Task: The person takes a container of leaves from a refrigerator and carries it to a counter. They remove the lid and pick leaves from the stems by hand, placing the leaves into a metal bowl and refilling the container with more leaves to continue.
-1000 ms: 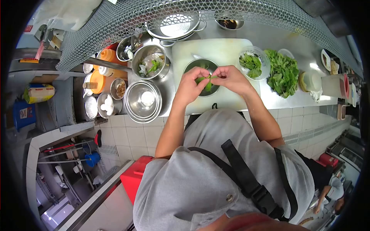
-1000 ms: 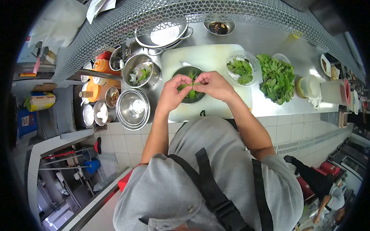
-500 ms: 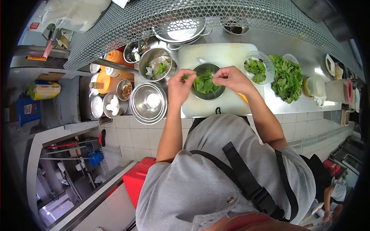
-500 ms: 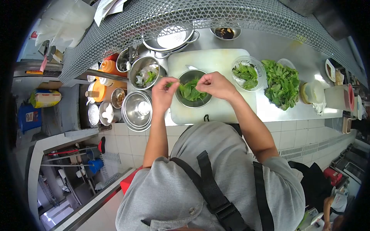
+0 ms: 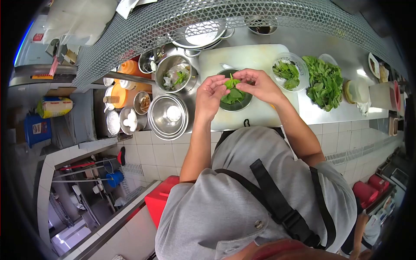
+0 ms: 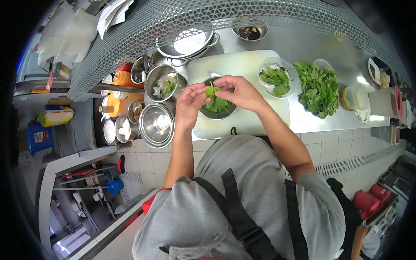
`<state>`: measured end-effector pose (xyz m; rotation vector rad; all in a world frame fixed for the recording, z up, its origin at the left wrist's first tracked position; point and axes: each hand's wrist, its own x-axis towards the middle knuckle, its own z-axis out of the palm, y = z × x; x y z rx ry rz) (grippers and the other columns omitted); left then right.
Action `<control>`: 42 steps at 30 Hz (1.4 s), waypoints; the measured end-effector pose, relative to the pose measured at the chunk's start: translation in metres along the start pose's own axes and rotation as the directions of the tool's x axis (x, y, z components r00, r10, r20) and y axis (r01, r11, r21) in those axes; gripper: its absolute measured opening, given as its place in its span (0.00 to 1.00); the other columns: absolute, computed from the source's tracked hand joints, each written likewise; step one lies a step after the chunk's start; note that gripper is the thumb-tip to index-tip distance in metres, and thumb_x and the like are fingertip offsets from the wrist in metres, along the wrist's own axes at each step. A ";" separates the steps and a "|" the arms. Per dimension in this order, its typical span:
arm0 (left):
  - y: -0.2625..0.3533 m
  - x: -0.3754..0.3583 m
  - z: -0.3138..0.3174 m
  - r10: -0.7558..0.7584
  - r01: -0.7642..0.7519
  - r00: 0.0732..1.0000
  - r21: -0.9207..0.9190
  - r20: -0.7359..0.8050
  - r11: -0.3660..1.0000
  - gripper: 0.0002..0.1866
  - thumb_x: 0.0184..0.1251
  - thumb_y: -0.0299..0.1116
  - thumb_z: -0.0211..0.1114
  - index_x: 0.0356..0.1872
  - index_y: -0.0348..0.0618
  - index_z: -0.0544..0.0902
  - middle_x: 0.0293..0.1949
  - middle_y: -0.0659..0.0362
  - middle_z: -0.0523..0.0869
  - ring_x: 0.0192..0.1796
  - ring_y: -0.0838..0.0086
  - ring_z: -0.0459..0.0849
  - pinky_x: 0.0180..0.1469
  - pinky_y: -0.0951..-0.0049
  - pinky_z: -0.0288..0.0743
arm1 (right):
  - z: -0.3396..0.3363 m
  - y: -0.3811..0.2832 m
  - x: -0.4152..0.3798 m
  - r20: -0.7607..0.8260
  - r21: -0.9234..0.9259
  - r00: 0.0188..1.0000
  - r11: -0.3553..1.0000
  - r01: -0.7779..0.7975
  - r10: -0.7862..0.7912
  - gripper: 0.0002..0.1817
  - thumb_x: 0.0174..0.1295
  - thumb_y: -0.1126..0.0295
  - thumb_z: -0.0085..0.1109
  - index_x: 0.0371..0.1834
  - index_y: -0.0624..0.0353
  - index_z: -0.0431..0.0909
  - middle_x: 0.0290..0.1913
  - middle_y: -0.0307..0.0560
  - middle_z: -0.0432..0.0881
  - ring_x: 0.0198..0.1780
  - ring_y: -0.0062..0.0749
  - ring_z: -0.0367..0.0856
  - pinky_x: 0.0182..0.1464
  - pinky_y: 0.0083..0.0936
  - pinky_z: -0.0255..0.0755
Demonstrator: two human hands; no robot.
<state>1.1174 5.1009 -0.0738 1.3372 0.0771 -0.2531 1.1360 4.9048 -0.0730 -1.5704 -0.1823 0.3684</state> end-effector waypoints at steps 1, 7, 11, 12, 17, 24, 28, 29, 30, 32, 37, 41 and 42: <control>-0.001 0.001 0.000 -0.005 0.005 1.000 0.002 0.008 1.000 0.16 0.67 0.17 0.59 0.55 0.32 0.76 0.50 0.51 0.83 0.51 0.73 0.83 0.52 0.74 0.81 | -0.002 0.002 -0.001 0.012 0.004 1.000 1.000 0.007 -0.007 0.13 0.63 0.75 0.64 0.50 0.64 0.81 0.38 0.35 0.84 0.38 0.15 0.77 0.45 0.18 0.73; -0.004 0.005 0.006 -0.034 0.033 0.999 0.029 0.042 0.999 0.15 0.65 0.15 0.61 0.53 0.32 0.76 0.47 0.52 0.84 0.48 0.75 0.83 0.50 0.77 0.79 | -0.008 0.013 -0.005 0.033 -0.001 0.996 0.997 -0.078 0.078 0.10 0.62 0.78 0.62 0.47 0.64 0.81 0.36 0.35 0.83 0.37 0.15 0.77 0.44 0.16 0.74; -0.009 0.009 0.006 -0.037 0.033 0.998 0.070 0.059 0.997 0.16 0.63 0.16 0.64 0.52 0.33 0.77 0.46 0.54 0.84 0.46 0.76 0.83 0.49 0.78 0.78 | -0.010 0.018 -0.006 0.019 0.038 0.997 0.996 -0.076 0.076 0.10 0.61 0.74 0.64 0.45 0.65 0.82 0.35 0.38 0.83 0.37 0.17 0.78 0.43 0.18 0.74; -0.010 0.008 0.005 -0.026 0.021 0.998 0.080 0.063 0.997 0.16 0.63 0.16 0.65 0.52 0.34 0.77 0.45 0.55 0.85 0.46 0.76 0.83 0.49 0.78 0.78 | -0.010 0.017 -0.008 0.017 0.040 0.997 0.996 -0.078 0.078 0.10 0.61 0.74 0.64 0.45 0.65 0.82 0.35 0.38 0.83 0.37 0.17 0.78 0.43 0.18 0.74; -0.014 0.009 0.006 -0.024 0.015 0.996 0.118 0.081 0.993 0.15 0.63 0.17 0.65 0.50 0.35 0.78 0.43 0.57 0.84 0.45 0.78 0.83 0.49 0.79 0.77 | -0.010 0.016 -0.009 0.030 0.013 0.995 0.996 -0.093 0.092 0.08 0.61 0.75 0.63 0.42 0.65 0.83 0.35 0.38 0.84 0.36 0.17 0.78 0.42 0.19 0.74; -0.029 0.010 0.004 0.033 -0.063 0.985 0.173 0.171 0.983 0.12 0.64 0.19 0.65 0.48 0.37 0.79 0.41 0.60 0.85 0.43 0.80 0.82 0.47 0.79 0.76 | -0.022 0.024 -0.011 0.079 -0.214 0.996 0.976 0.046 -0.030 0.06 0.59 0.72 0.63 0.36 0.62 0.82 0.28 0.36 0.81 0.31 0.16 0.76 0.36 0.21 0.72; -0.024 0.006 0.010 -0.001 -0.058 0.979 0.282 0.203 0.958 0.12 0.64 0.18 0.63 0.48 0.37 0.79 0.41 0.62 0.83 0.44 0.81 0.80 0.49 0.80 0.73 | -0.021 0.021 -0.017 0.054 -0.285 0.996 0.954 0.088 -0.075 0.08 0.53 0.69 0.64 0.32 0.62 0.82 0.25 0.43 0.83 0.28 0.24 0.79 0.34 0.25 0.73; -0.023 0.006 0.010 -0.011 -0.059 0.972 0.286 0.235 0.956 0.12 0.64 0.18 0.63 0.48 0.37 0.79 0.41 0.62 0.83 0.44 0.81 0.79 0.49 0.81 0.72 | -0.022 0.019 -0.020 0.056 -0.306 0.994 0.946 0.106 -0.094 0.08 0.52 0.69 0.64 0.31 0.62 0.82 0.25 0.45 0.83 0.27 0.27 0.80 0.34 0.26 0.74; -0.024 0.006 0.012 -0.013 -0.063 0.967 0.288 0.256 0.956 0.12 0.64 0.18 0.63 0.48 0.37 0.79 0.41 0.62 0.83 0.44 0.81 0.79 0.49 0.81 0.72 | -0.023 0.016 -0.023 0.045 -0.334 0.995 0.937 0.100 -0.090 0.07 0.51 0.69 0.64 0.29 0.61 0.82 0.25 0.45 0.83 0.26 0.31 0.80 0.34 0.28 0.74; -0.022 0.004 0.015 -0.027 -0.078 0.959 0.353 0.283 0.932 0.11 0.64 0.17 0.62 0.47 0.37 0.79 0.40 0.62 0.82 0.44 0.81 0.79 0.48 0.80 0.72 | -0.026 0.011 -0.028 0.057 -0.353 0.997 0.933 0.071 -0.054 0.08 0.50 0.67 0.64 0.29 0.60 0.83 0.27 0.47 0.85 0.29 0.37 0.82 0.36 0.31 0.76; -0.008 -0.004 0.031 -0.062 -0.081 0.962 0.500 0.264 0.862 0.11 0.64 0.18 0.62 0.46 0.36 0.79 0.41 0.62 0.83 0.43 0.81 0.79 0.48 0.80 0.72 | -0.038 0.012 -0.026 0.168 -0.394 0.985 0.913 0.108 -0.044 0.09 0.49 0.66 0.64 0.27 0.59 0.84 0.28 0.49 0.85 0.32 0.42 0.85 0.37 0.35 0.77; -0.004 -0.012 0.053 -0.043 -0.094 0.971 0.543 0.234 0.835 0.10 0.64 0.19 0.63 0.46 0.35 0.79 0.42 0.61 0.83 0.45 0.80 0.79 0.50 0.78 0.72 | -0.060 0.009 -0.036 0.201 -0.352 0.975 0.923 0.158 -0.091 0.09 0.50 0.66 0.63 0.30 0.60 0.83 0.29 0.49 0.86 0.33 0.43 0.85 0.38 0.35 0.77; -0.005 -0.014 0.061 -0.036 -0.080 0.977 0.515 0.212 0.854 0.10 0.64 0.18 0.63 0.46 0.36 0.80 0.42 0.61 0.83 0.45 0.80 0.79 0.51 0.78 0.72 | -0.071 0.010 -0.042 0.209 -0.310 0.972 0.935 0.171 -0.108 0.09 0.52 0.66 0.63 0.32 0.60 0.83 0.32 0.49 0.86 0.35 0.43 0.85 0.40 0.34 0.77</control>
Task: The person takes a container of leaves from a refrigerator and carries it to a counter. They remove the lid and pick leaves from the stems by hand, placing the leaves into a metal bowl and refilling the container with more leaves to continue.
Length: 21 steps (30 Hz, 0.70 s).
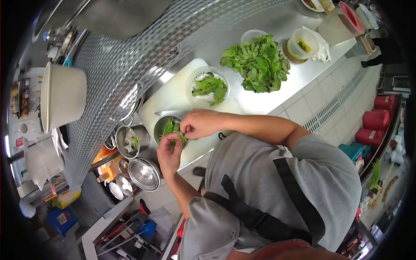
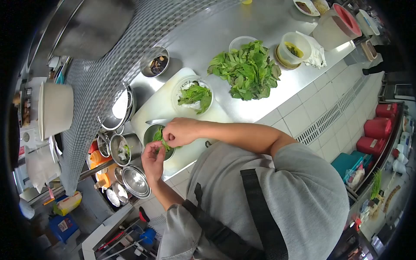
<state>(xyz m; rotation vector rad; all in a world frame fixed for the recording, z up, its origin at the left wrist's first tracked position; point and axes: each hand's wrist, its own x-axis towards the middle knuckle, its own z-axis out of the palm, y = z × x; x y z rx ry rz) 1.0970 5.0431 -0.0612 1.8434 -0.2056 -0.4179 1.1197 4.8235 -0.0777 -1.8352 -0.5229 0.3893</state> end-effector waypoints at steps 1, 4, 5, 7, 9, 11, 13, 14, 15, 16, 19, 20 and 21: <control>0.003 0.000 0.009 -0.007 0.006 1.000 -0.038 -0.023 0.999 0.10 0.65 0.18 0.62 0.46 0.36 0.80 0.42 0.61 0.83 0.45 0.79 0.79 0.51 0.78 0.72 | -0.012 0.004 -0.012 0.000 0.011 1.000 1.000 0.001 -0.001 0.09 0.52 0.66 0.63 0.32 0.60 0.83 0.32 0.49 0.86 0.35 0.43 0.85 0.40 0.34 0.77; 0.026 0.010 0.042 0.057 -0.056 0.998 0.070 -0.011 0.996 0.10 0.65 0.18 0.62 0.46 0.36 0.80 0.41 0.62 0.83 0.46 0.79 0.80 0.51 0.77 0.73 | -0.061 0.020 -0.056 -0.248 -0.007 0.969 1.000 0.000 -0.002 0.09 0.55 0.67 0.62 0.36 0.58 0.84 0.35 0.50 0.86 0.38 0.43 0.85 0.43 0.33 0.78; 0.035 0.017 0.057 0.054 -0.052 0.998 0.072 -0.020 0.996 0.10 0.65 0.18 0.62 0.46 0.36 0.80 0.41 0.62 0.83 0.46 0.79 0.80 0.51 0.77 0.73 | -0.083 0.028 -0.072 -0.282 -0.079 0.959 0.995 -0.058 0.034 0.09 0.56 0.68 0.61 0.37 0.58 0.84 0.36 0.51 0.85 0.39 0.43 0.85 0.44 0.34 0.78; 0.056 0.034 0.092 0.178 -0.190 0.979 0.132 0.096 0.973 0.09 0.61 0.19 0.64 0.42 0.37 0.82 0.40 0.55 0.85 0.42 0.72 0.84 0.48 0.76 0.75 | -0.125 0.046 -0.104 -0.406 -0.267 0.913 0.949 -0.166 0.045 0.09 0.58 0.69 0.59 0.38 0.57 0.84 0.38 0.51 0.85 0.40 0.45 0.85 0.46 0.35 0.78; 0.082 0.058 0.134 0.271 -0.333 0.918 0.191 0.289 0.923 0.09 0.60 0.18 0.64 0.42 0.38 0.82 0.41 0.55 0.84 0.41 0.70 0.83 0.47 0.75 0.74 | -0.166 0.068 -0.136 -0.508 -0.441 0.859 0.838 -0.322 0.062 0.08 0.58 0.70 0.58 0.38 0.57 0.84 0.40 0.51 0.85 0.41 0.46 0.84 0.47 0.37 0.77; 0.087 0.082 0.178 0.308 -0.406 0.863 0.187 0.400 0.894 0.08 0.60 0.21 0.63 0.40 0.38 0.83 0.40 0.52 0.83 0.40 0.61 0.84 0.45 0.70 0.75 | -0.202 0.076 -0.166 -0.624 -0.407 0.769 0.785 -0.468 0.135 0.09 0.59 0.70 0.59 0.39 0.58 0.84 0.42 0.51 0.85 0.42 0.46 0.84 0.48 0.37 0.77; 0.082 0.103 0.214 0.286 -0.445 0.853 0.324 0.436 0.835 0.07 0.60 0.23 0.62 0.40 0.38 0.83 0.38 0.52 0.83 0.41 0.59 0.83 0.45 0.67 0.76 | -0.226 0.087 -0.192 -0.710 -0.347 0.688 0.777 -0.525 0.148 0.09 0.59 0.70 0.59 0.41 0.58 0.84 0.42 0.52 0.85 0.41 0.46 0.85 0.47 0.37 0.77; 0.077 0.113 0.226 0.259 -0.482 0.843 0.449 0.471 0.753 0.07 0.61 0.25 0.62 0.40 0.38 0.84 0.37 0.53 0.82 0.42 0.57 0.83 0.44 0.63 0.76 | -0.235 0.087 -0.200 -0.742 -0.267 0.635 0.775 -0.573 0.214 0.10 0.59 0.71 0.61 0.42 0.59 0.84 0.42 0.52 0.85 0.41 0.45 0.85 0.47 0.37 0.77; 0.067 0.122 0.235 0.254 -0.474 0.848 0.453 0.465 0.754 0.07 0.61 0.25 0.62 0.40 0.38 0.84 0.37 0.53 0.82 0.42 0.57 0.83 0.44 0.63 0.76 | -0.240 0.087 -0.205 -0.737 -0.268 0.641 0.778 -0.568 0.214 0.10 0.59 0.71 0.61 0.42 0.59 0.84 0.42 0.52 0.85 0.41 0.45 0.85 0.47 0.37 0.77; 0.054 0.129 0.242 0.221 -0.475 0.861 0.569 0.458 0.671 0.08 0.60 0.26 0.62 0.40 0.40 0.84 0.38 0.53 0.82 0.44 0.57 0.83 0.45 0.60 0.76 | -0.243 0.087 -0.209 -0.756 -0.233 0.616 0.787 -0.570 0.222 0.10 0.59 0.71 0.61 0.42 0.60 0.84 0.42 0.52 0.85 0.41 0.44 0.85 0.46 0.36 0.77; 0.036 0.140 0.255 0.225 -0.443 0.896 0.729 0.383 0.522 0.08 0.60 0.29 0.63 0.40 0.42 0.85 0.41 0.53 0.81 0.47 0.56 0.82 0.47 0.57 0.77 | -0.245 0.096 -0.212 -0.770 -0.203 0.600 0.806 -0.556 0.220 0.09 0.59 0.72 0.62 0.41 0.61 0.85 0.41 0.53 0.85 0.39 0.44 0.85 0.45 0.35 0.77; 0.034 0.142 0.259 0.273 -0.423 0.904 0.775 0.328 0.470 0.08 0.59 0.30 0.64 0.39 0.44 0.85 0.42 0.53 0.81 0.48 0.56 0.81 0.48 0.57 0.77 | -0.243 0.100 -0.212 -0.770 -0.231 0.611 0.811 -0.538 0.186 0.09 0.59 0.72 0.62 0.41 0.61 0.85 0.39 0.53 0.85 0.39 0.45 0.85 0.45 0.35 0.77; 0.032 0.144 0.265 0.268 -0.418 0.907 0.779 0.326 0.468 0.08 0.59 0.30 0.64 0.39 0.44 0.85 0.42 0.53 0.81 0.48 0.56 0.81 0.48 0.57 0.77 | -0.241 0.102 -0.210 -0.770 -0.258 0.620 0.815 -0.519 0.152 0.08 0.59 0.72 0.61 0.40 0.61 0.85 0.38 0.53 0.85 0.38 0.46 0.84 0.45 0.35 0.77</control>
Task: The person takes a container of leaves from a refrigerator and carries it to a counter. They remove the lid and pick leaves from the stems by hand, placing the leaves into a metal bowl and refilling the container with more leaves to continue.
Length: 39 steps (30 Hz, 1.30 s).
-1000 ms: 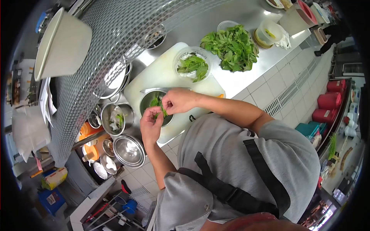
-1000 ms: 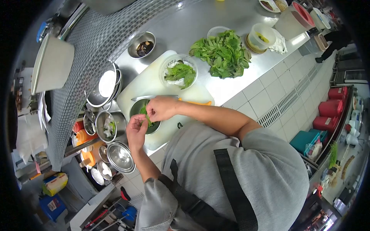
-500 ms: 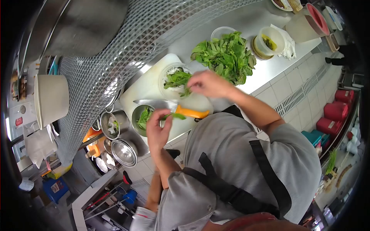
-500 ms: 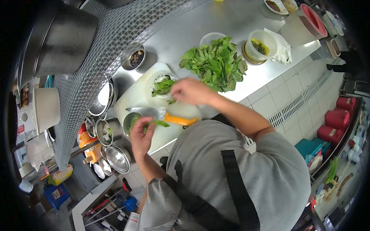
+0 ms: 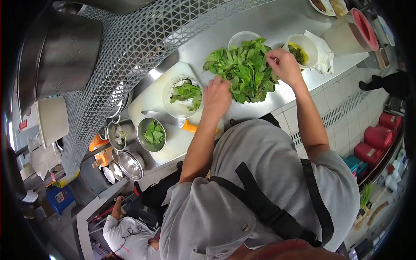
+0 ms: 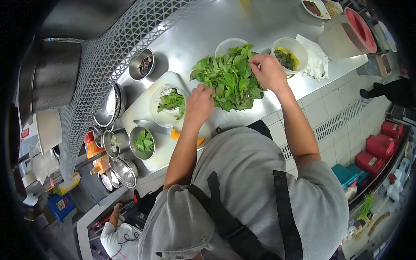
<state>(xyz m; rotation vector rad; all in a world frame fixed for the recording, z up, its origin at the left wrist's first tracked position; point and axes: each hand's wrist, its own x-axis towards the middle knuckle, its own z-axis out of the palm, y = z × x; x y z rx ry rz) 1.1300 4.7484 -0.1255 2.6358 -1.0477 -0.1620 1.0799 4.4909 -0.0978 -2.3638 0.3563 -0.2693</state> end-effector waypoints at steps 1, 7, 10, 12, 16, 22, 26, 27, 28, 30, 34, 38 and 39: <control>0.006 0.006 0.003 -0.092 0.092 0.996 -0.086 0.003 0.992 0.09 0.57 0.31 0.67 0.40 0.44 0.85 0.44 0.54 0.80 0.49 0.57 0.80 0.49 0.57 0.76 | 0.003 -0.002 0.000 0.002 0.004 1.000 1.000 0.002 -0.002 0.08 0.59 0.72 0.61 0.40 0.61 0.85 0.38 0.53 0.85 0.38 0.46 0.84 0.45 0.35 0.77; 0.004 0.011 0.040 -0.207 0.197 0.978 -0.184 -0.036 0.963 0.14 0.54 0.33 0.72 0.42 0.45 0.84 0.44 0.55 0.80 0.50 0.58 0.80 0.49 0.56 0.75 | 0.026 -0.010 0.001 0.040 -0.124 0.999 0.992 0.040 -0.035 0.16 0.59 0.68 0.63 0.51 0.55 0.82 0.50 0.56 0.77 0.48 0.52 0.81 0.52 0.41 0.75; -0.007 0.008 0.049 -0.233 0.199 0.970 -0.323 -0.069 0.925 0.12 0.54 0.33 0.72 0.39 0.43 0.85 0.41 0.54 0.81 0.46 0.59 0.81 0.47 0.58 0.76 | 0.031 0.008 0.007 0.076 -0.212 0.997 0.976 0.050 -0.035 0.14 0.59 0.66 0.63 0.48 0.56 0.82 0.49 0.56 0.78 0.48 0.55 0.80 0.51 0.42 0.75; -0.014 0.004 0.050 -0.261 0.203 0.962 -0.429 -0.080 0.880 0.11 0.54 0.32 0.72 0.38 0.42 0.85 0.39 0.53 0.81 0.43 0.59 0.83 0.45 0.61 0.77 | 0.028 0.015 0.011 0.105 -0.127 0.994 0.991 0.044 -0.031 0.13 0.59 0.66 0.64 0.46 0.58 0.82 0.47 0.55 0.78 0.46 0.51 0.81 0.49 0.39 0.76; -0.010 0.000 0.033 -0.407 0.166 0.903 -0.762 -0.138 0.626 0.06 0.61 0.29 0.68 0.35 0.39 0.84 0.36 0.55 0.84 0.37 0.67 0.84 0.42 0.70 0.76 | 0.014 0.011 0.013 0.176 0.156 0.983 0.985 -0.075 0.047 0.11 0.56 0.67 0.67 0.39 0.61 0.81 0.40 0.50 0.79 0.40 0.34 0.81 0.46 0.25 0.75; -0.003 0.000 0.009 -0.495 0.193 0.859 -0.979 0.133 0.072 0.05 0.69 0.28 0.62 0.41 0.39 0.79 0.35 0.61 0.83 0.36 0.78 0.84 0.36 0.79 0.73 | 0.012 0.018 0.012 0.168 0.767 0.985 0.625 -0.148 0.027 0.03 0.62 0.72 0.65 0.32 0.59 0.81 0.49 0.39 0.83 0.38 0.19 0.75 0.46 0.21 0.71; 0.013 0.005 -0.005 -0.488 0.127 0.869 -0.990 0.079 0.066 0.05 0.72 0.26 0.58 0.45 0.40 0.75 0.34 0.61 0.83 0.32 0.78 0.84 0.33 0.80 0.72 | 0.012 0.017 0.009 0.317 0.944 0.948 0.111 -0.312 -0.031 0.02 0.62 0.73 0.64 0.33 0.54 0.80 0.42 0.35 0.83 0.37 0.16 0.75 0.43 0.19 0.69; 0.017 0.006 -0.009 -0.485 0.127 0.871 -0.990 0.079 0.068 0.05 0.72 0.26 0.58 0.45 0.40 0.75 0.34 0.61 0.83 0.32 0.78 0.84 0.33 0.80 0.72 | 0.014 0.014 0.007 0.335 0.942 0.937 0.017 -0.335 -0.094 0.03 0.62 0.74 0.64 0.33 0.53 0.80 0.39 0.34 0.83 0.36 0.15 0.74 0.41 0.18 0.67; 0.023 0.007 -0.013 -0.475 0.098 0.878 -0.992 0.051 0.075 0.05 0.73 0.26 0.56 0.45 0.41 0.76 0.34 0.61 0.83 0.32 0.78 0.84 0.33 0.81 0.72 | 0.016 0.012 0.006 0.332 0.943 0.939 0.016 -0.332 -0.093 0.03 0.62 0.74 0.64 0.33 0.53 0.80 0.39 0.34 0.83 0.36 0.15 0.74 0.41 0.18 0.67; 0.029 0.008 -0.012 -0.465 0.069 0.885 -0.994 0.023 0.083 0.05 0.73 0.25 0.54 0.45 0.41 0.77 0.35 0.62 0.83 0.31 0.78 0.84 0.32 0.81 0.72 | 0.023 0.009 0.001 0.370 0.927 0.929 0.070 -0.368 -0.016 0.02 0.63 0.74 0.63 0.36 0.54 0.80 0.35 0.31 0.81 0.34 0.15 0.73 0.38 0.19 0.67; 0.031 0.006 -0.005 -0.439 0.077 0.898 -0.980 -0.012 0.184 0.08 0.73 0.25 0.54 0.43 0.40 0.82 0.39 0.62 0.82 0.31 0.78 0.84 0.34 0.81 0.73 | 0.034 0.000 -0.017 0.274 0.941 0.954 0.239 -0.240 -0.119 0.05 0.63 0.78 0.62 0.40 0.57 0.80 0.38 0.37 0.82 0.34 0.15 0.73 0.38 0.20 0.69; 0.042 -0.003 -0.018 -0.407 0.124 0.908 -0.991 0.094 0.048 0.08 0.72 0.26 0.57 0.44 0.36 0.84 0.41 0.61 0.81 0.35 0.80 0.82 0.36 0.80 0.72 | 0.040 -0.010 -0.023 0.095 0.979 0.915 0.204 -0.015 -0.391 0.08 0.61 0.83 0.60 0.40 0.58 0.82 0.53 0.50 0.79 0.51 0.27 0.75 0.51 0.24 0.71; 0.041 -0.007 -0.017 -0.410 0.128 0.907 -0.991 0.097 0.048 0.08 0.72 0.26 0.57 0.44 0.36 0.84 0.41 0.61 0.81 0.35 0.80 0.82 0.36 0.80 0.72 | 0.039 -0.010 -0.024 0.148 0.977 0.904 0.198 -0.072 -0.400 0.08 0.60 0.82 0.61 0.39 0.57 0.83 0.55 0.51 0.77 0.57 0.31 0.73 0.56 0.27 0.70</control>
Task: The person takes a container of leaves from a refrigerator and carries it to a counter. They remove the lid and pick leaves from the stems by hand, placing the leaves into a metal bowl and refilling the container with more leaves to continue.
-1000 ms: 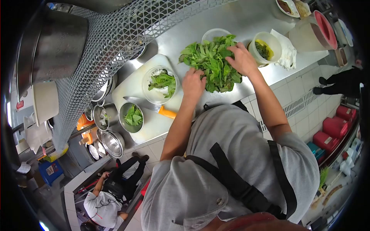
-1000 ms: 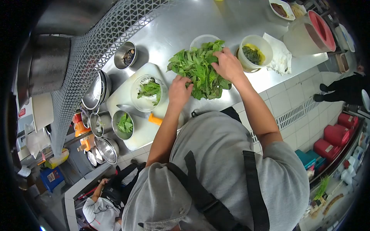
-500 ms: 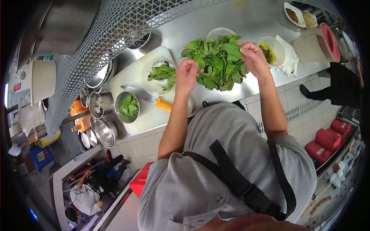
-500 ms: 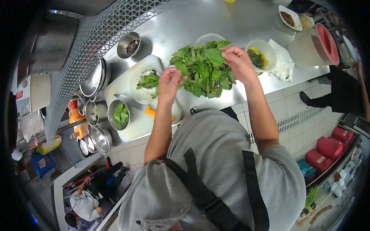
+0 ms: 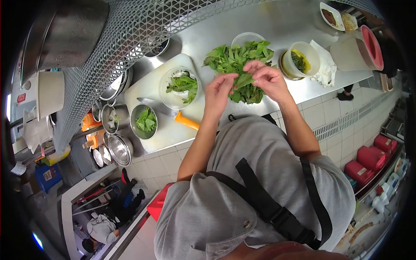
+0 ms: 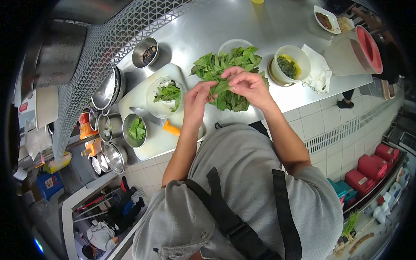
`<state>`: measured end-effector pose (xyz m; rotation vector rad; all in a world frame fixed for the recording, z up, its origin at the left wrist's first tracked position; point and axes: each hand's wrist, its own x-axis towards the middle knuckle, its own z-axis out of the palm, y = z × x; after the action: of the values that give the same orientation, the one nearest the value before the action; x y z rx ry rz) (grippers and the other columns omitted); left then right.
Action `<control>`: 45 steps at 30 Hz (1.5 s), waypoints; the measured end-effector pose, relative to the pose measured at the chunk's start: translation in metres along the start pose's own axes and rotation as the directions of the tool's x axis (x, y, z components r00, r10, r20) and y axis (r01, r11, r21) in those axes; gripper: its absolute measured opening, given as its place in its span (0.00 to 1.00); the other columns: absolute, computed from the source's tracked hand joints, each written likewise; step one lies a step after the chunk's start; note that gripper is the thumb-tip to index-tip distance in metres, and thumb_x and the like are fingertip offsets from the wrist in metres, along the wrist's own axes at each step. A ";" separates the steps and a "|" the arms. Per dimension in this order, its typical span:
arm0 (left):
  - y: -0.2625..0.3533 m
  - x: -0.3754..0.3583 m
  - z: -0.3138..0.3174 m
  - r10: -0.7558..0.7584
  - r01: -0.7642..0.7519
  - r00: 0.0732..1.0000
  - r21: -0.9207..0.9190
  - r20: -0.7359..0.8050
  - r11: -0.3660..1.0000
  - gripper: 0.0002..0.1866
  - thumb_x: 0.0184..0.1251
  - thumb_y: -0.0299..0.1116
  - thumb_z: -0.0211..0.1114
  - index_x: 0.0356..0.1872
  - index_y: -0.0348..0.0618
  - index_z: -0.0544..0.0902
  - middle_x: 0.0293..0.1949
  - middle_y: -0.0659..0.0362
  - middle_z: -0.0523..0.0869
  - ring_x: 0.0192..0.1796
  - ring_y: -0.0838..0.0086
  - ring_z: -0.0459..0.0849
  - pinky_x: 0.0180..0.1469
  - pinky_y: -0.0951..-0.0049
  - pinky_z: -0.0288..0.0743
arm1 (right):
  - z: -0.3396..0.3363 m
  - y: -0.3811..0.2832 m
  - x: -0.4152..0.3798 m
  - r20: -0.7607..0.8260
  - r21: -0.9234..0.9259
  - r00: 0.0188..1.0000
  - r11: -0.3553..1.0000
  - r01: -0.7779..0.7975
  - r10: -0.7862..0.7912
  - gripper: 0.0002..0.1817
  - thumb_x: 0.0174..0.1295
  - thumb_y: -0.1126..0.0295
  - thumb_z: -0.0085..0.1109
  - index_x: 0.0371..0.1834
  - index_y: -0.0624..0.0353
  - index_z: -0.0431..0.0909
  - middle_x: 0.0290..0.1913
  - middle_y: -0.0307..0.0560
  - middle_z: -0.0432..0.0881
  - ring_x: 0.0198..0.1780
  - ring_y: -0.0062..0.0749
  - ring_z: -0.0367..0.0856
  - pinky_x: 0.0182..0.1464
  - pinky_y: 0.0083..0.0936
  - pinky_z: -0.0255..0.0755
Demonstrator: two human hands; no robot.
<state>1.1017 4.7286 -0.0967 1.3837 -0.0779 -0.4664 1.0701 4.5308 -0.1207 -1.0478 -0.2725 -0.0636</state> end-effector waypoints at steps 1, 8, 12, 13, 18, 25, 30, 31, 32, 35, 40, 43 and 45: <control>-0.002 -0.002 -0.003 -0.007 0.007 0.999 -0.008 0.034 1.000 0.09 0.72 0.27 0.59 0.45 0.35 0.84 0.41 0.62 0.81 0.36 0.81 0.81 0.37 0.81 0.72 | 0.002 0.000 0.000 -0.001 0.002 1.000 1.000 0.000 0.000 0.08 0.60 0.82 0.61 0.39 0.57 0.83 0.55 0.51 0.77 0.57 0.31 0.73 0.56 0.27 0.70; -0.005 -0.020 -0.012 -0.067 0.071 0.996 -0.060 0.056 0.996 0.08 0.66 0.24 0.66 0.45 0.36 0.81 0.40 0.63 0.82 0.39 0.83 0.78 0.39 0.82 0.72 | 0.019 0.002 0.003 0.190 -0.192 0.981 0.981 -0.004 0.042 0.07 0.60 0.82 0.62 0.39 0.60 0.84 0.52 0.49 0.78 0.56 0.31 0.75 0.52 0.26 0.72; 0.008 -0.042 -0.077 0.177 -0.162 0.966 0.094 -0.186 0.982 0.09 0.66 0.22 0.65 0.46 0.39 0.81 0.39 0.61 0.84 0.39 0.80 0.80 0.42 0.79 0.76 | 0.012 -0.007 0.009 0.038 -0.415 0.992 0.905 -0.095 0.122 0.09 0.60 0.80 0.62 0.43 0.58 0.84 0.51 0.42 0.79 0.51 0.26 0.78 0.47 0.22 0.74; 0.024 -0.051 -0.102 0.214 -0.189 0.934 0.112 -0.285 0.975 0.10 0.65 0.22 0.65 0.46 0.41 0.80 0.42 0.60 0.84 0.40 0.79 0.81 0.44 0.78 0.77 | -0.002 -0.009 0.012 0.041 -0.416 0.991 0.904 -0.097 0.125 0.09 0.60 0.80 0.62 0.43 0.58 0.84 0.51 0.42 0.79 0.51 0.26 0.78 0.47 0.22 0.74; 0.053 -0.090 -0.224 0.499 -0.270 0.563 0.424 -0.659 0.865 0.11 0.68 0.23 0.64 0.49 0.39 0.76 0.39 0.58 0.84 0.38 0.78 0.82 0.41 0.78 0.78 | -0.059 -0.023 0.025 -0.305 -0.858 0.952 0.427 -0.285 0.022 0.10 0.61 0.71 0.62 0.44 0.61 0.83 0.42 0.48 0.84 0.37 0.32 0.83 0.42 0.26 0.76; 0.005 -0.115 -0.340 0.467 0.257 0.666 0.767 -0.582 0.588 0.19 0.68 0.31 0.66 0.57 0.34 0.78 0.39 0.52 0.87 0.40 0.74 0.84 0.43 0.75 0.78 | -0.051 -0.036 0.030 -0.356 -0.845 0.933 0.413 -0.341 0.043 0.10 0.61 0.70 0.63 0.43 0.61 0.83 0.39 0.47 0.85 0.37 0.33 0.83 0.43 0.27 0.76; -0.020 -0.141 -0.337 0.557 0.547 0.294 0.614 -0.777 0.569 0.26 0.62 0.49 0.70 0.47 0.33 0.82 0.37 0.49 0.86 0.38 0.61 0.85 0.45 0.63 0.78 | -0.027 -0.022 -0.003 -0.275 -0.742 0.931 0.564 -0.363 0.238 0.06 0.65 0.74 0.61 0.39 0.65 0.81 0.31 0.37 0.83 0.35 0.17 0.78 0.39 0.17 0.73; -0.032 -0.143 -0.344 0.505 0.574 0.319 0.587 -0.802 0.570 0.29 0.60 0.52 0.71 0.49 0.33 0.81 0.35 0.49 0.86 0.36 0.60 0.84 0.43 0.61 0.77 | -0.026 -0.018 -0.009 -0.253 -0.719 0.902 0.556 -0.417 0.350 0.05 0.66 0.75 0.61 0.39 0.65 0.81 0.31 0.34 0.82 0.34 0.13 0.76 0.37 0.15 0.71; -0.051 -0.140 -0.352 0.444 0.539 0.286 0.525 -0.849 0.659 0.27 0.59 0.50 0.71 0.46 0.34 0.82 0.34 0.49 0.86 0.36 0.60 0.84 0.42 0.61 0.77 | -0.012 -0.016 -0.012 -0.211 -0.689 0.890 0.584 -0.429 0.405 0.04 0.65 0.76 0.62 0.39 0.64 0.81 0.30 0.33 0.81 0.32 0.12 0.75 0.35 0.14 0.70; -0.050 -0.138 -0.338 0.153 0.679 0.401 0.405 -0.903 0.612 0.20 0.57 0.45 0.71 0.33 0.35 0.78 0.28 0.47 0.84 0.35 0.56 0.84 0.42 0.59 0.77 | 0.021 0.001 -0.013 -0.095 -0.579 0.854 0.669 -0.465 0.512 0.03 0.63 0.76 0.63 0.38 0.63 0.81 0.30 0.31 0.80 0.30 0.09 0.72 0.32 0.12 0.66; -0.023 -0.148 -0.306 0.558 0.436 0.369 0.669 -0.743 0.603 0.13 0.60 0.35 0.65 0.27 0.38 0.71 0.19 0.50 0.79 0.26 0.59 0.81 0.35 0.59 0.73 | 0.081 0.050 0.034 -0.208 -0.563 0.821 0.621 -0.545 0.532 0.14 0.66 0.64 0.63 0.45 0.63 0.75 0.30 0.36 0.78 0.27 0.16 0.76 0.29 0.15 0.68; 0.001 -0.163 -0.288 0.557 0.279 0.383 0.667 -0.737 0.691 0.09 0.63 0.30 0.63 0.27 0.40 0.72 0.21 0.62 0.76 0.19 0.79 0.71 0.22 0.72 0.67 | 0.095 0.096 0.059 -0.263 -0.564 0.832 0.622 -0.544 0.489 0.19 0.66 0.58 0.62 0.47 0.64 0.72 0.29 0.40 0.77 0.27 0.23 0.80 0.28 0.20 0.72; 0.004 -0.178 -0.295 0.460 0.274 0.399 0.581 -0.793 0.766 0.08 0.67 0.28 0.61 0.29 0.43 0.72 0.22 0.63 0.77 0.20 0.82 0.72 0.20 0.77 0.65 | 0.106 0.111 0.072 -0.234 -0.473 0.813 0.668 -0.574 0.533 0.18 0.66 0.59 0.60 0.43 0.66 0.72 0.31 0.44 0.79 0.27 0.27 0.84 0.28 0.22 0.75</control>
<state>1.0363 5.0667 -0.1135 2.1560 0.6821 0.6059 1.1395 4.6838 -0.1465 -1.6429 0.1658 0.4028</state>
